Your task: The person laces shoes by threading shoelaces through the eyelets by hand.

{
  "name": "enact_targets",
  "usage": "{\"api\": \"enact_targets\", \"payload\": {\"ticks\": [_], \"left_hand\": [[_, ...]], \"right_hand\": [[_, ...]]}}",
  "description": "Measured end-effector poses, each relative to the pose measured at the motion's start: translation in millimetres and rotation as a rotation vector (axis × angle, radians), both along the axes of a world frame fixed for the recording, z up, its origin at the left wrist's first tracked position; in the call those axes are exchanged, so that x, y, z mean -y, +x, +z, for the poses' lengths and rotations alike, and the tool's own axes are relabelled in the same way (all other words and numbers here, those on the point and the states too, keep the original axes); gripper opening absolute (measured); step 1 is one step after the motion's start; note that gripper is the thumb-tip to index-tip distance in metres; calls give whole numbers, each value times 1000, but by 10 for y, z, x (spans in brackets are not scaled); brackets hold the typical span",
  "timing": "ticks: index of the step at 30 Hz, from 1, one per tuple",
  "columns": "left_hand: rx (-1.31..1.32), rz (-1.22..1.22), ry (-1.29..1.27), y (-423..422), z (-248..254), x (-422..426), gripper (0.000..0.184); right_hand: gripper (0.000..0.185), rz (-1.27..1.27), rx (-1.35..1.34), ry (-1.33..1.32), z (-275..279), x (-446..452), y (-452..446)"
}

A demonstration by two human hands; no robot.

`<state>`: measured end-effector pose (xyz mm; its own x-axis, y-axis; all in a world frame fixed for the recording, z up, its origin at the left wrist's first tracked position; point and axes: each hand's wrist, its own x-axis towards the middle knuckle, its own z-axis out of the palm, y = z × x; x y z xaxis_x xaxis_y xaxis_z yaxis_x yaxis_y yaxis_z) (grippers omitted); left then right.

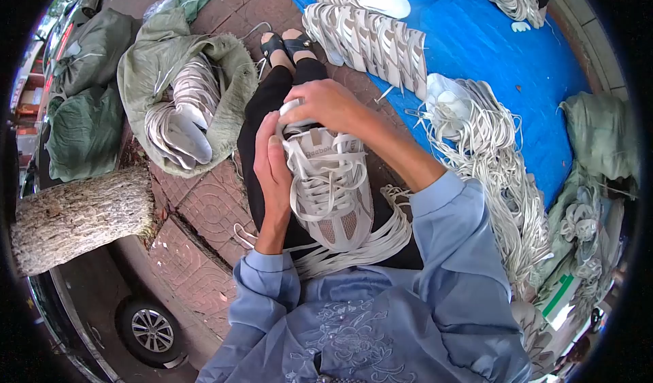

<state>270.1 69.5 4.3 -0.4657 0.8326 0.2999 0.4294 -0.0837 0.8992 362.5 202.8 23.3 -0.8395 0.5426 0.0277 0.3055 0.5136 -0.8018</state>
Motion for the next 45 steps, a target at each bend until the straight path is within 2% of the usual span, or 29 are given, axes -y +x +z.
{"api": "enact_targets", "payload": {"ticks": [1, 3, 5, 6, 7, 9, 11, 13, 15, 16, 17, 18, 20, 22, 25, 27, 28, 29, 30, 31, 33, 34, 35, 37, 38, 40, 42, 44, 45], "left_hand": [[-1, 24, 17, 20, -50, -20, 33], [-5, 39, 47, 34, -132, -57, 33], [87, 92, 57, 59, -181, -81, 34], [68, 58, 26, 51, -151, -72, 39], [115, 39, 62, 41, -167, -58, 40], [216, 33, 109, 41, -177, -49, 43], [188, 36, 119, 28, -236, -40, 44], [159, 39, 128, 71, -221, -53, 45], [473, 46, 161, 107, -194, -37, 48], [528, 78, 147, 78, -160, -57, 54], [696, 28, 280, 88, -119, -22, 51], [544, 37, 269, 85, -104, -1, 52], [166, 43, 297, 66, 15, 26, 50], [-55, 27, 337, 76, 352, 3, 47], [136, -20, 514, 89, 956, -329, 52], [244, -56, 568, -3, 1218, -518, 53], [294, -82, 566, -68, 1314, -596, 52], [336, -118, 509, -137, 1362, -650, 50], [164, -79, 551, -137, 1306, -681, 48], [227, -47, 520, -135, 1255, -684, 46], [219, -20, 388, -243, 1010, -632, 47], [243, -19, 290, -297, 838, -608, 47], [268, -17, 191, -343, 667, -585, 47], [291, -36, 58, -297, 404, -574, 42], [297, -63, -9, -276, 301, -582, 40], [313, -120, -136, -282, 122, -643, 36], [349, -140, -261, -304, 5, -727, 34], [365, -154, -362, -319, -77, -828, 37], [349, -174, -406, -349, -128, -867, 41]], "right_hand": [[39, -81, 39, 25, 11, 42, 3], [42, -56, 80, 88, 15, 12, -1], [40, -108, -85, -172, -105, -53, 12], [41, -179, -198, -471, -46, -67, 81], [40, -279, -460, -646, -233, -136, 133], [44, -370, -574, -831, -809, -97, 399], [42, -554, -487, -1479, -481, 393, 656], [41, -487, -574, -1435, -530, 576, 791], [41, -411, -602, -1359, -547, 593, 811], [41, -363, -649, -1446, -491, 620, 761], [41, -313, -693, -1528, -413, 635, 709], [38, -337, -714, -1542, -305, 651, 655], [37, -328, -763, -1403, -85, 621, 564], [36, -415, -757, -1260, 294, 553, 547], [32, -248, -980, -1126, 851, 230, 561], [18, -164, -981, -995, 1279, -41, 648], [39, -191, -886, -820, 1453, -170, 740], [40, -142, -912, -852, 1388, -560, 886], [34, -110, -940, -773, 1650, -615, 912], [32, -186, -841, -650, 1838, -692, 1084], [36, -222, -879, -519, 1916, -872, 1280], [27, -396, -811, -463, 1829, -1034, 1415], [27, -389, -811, -468, 1638, -1249, 1587], [43, -670, -375, -110, 1055, -1704, 1918], [46, -811, 33, 393, 793, -1889, 2000], [51, -867, 210, 325, 267, -2183, 2107], [50, -971, 183, 395, -408, -2617, 2143], [51, -1007, 170, 357, -696, -2952, 2040], [50, -976, 247, 455, -767, -3080, 1901]]}}
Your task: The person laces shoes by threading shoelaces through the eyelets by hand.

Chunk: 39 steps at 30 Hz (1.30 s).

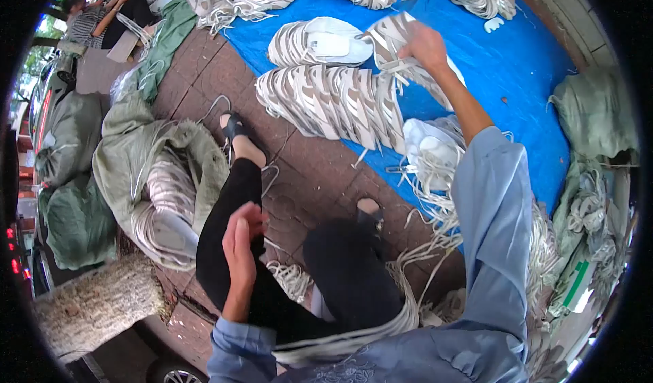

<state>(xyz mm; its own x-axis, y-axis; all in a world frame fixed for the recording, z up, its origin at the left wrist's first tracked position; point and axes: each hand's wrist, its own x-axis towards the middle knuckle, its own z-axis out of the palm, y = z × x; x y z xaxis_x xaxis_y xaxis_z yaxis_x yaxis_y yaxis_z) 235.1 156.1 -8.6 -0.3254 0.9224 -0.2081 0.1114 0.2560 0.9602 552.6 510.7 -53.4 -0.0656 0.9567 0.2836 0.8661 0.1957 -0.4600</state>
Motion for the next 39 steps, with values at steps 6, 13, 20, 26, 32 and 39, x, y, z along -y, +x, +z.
{"api": "enact_targets", "payload": {"ticks": [6, 13, 20, 26, 32, 39], "left_hand": [[401, 58, -212, 11, 113, -200, 35], [364, 13, -399, -83, 123, -217, 46], [303, -29, -464, -40, -26, -170, 45], [168, 28, -452, 172, -219, -182, 37], [209, 53, -515, 172, -186, -90, 36], [159, 51, -416, 118, -122, 65, 36]], "right_hand": [[24, 236, 114, 174, -896, -865, -812], [33, 198, -4, 40, -1817, -949, -1189], [37, 142, -306, -175, -1461, 95, 1080], [36, -190, 487, -401, -1493, 1200, 2409], [21, -241, 591, -465, -1786, 1122, 2318], [14, -128, 701, -281, -1123, 1817, 3145]]}}
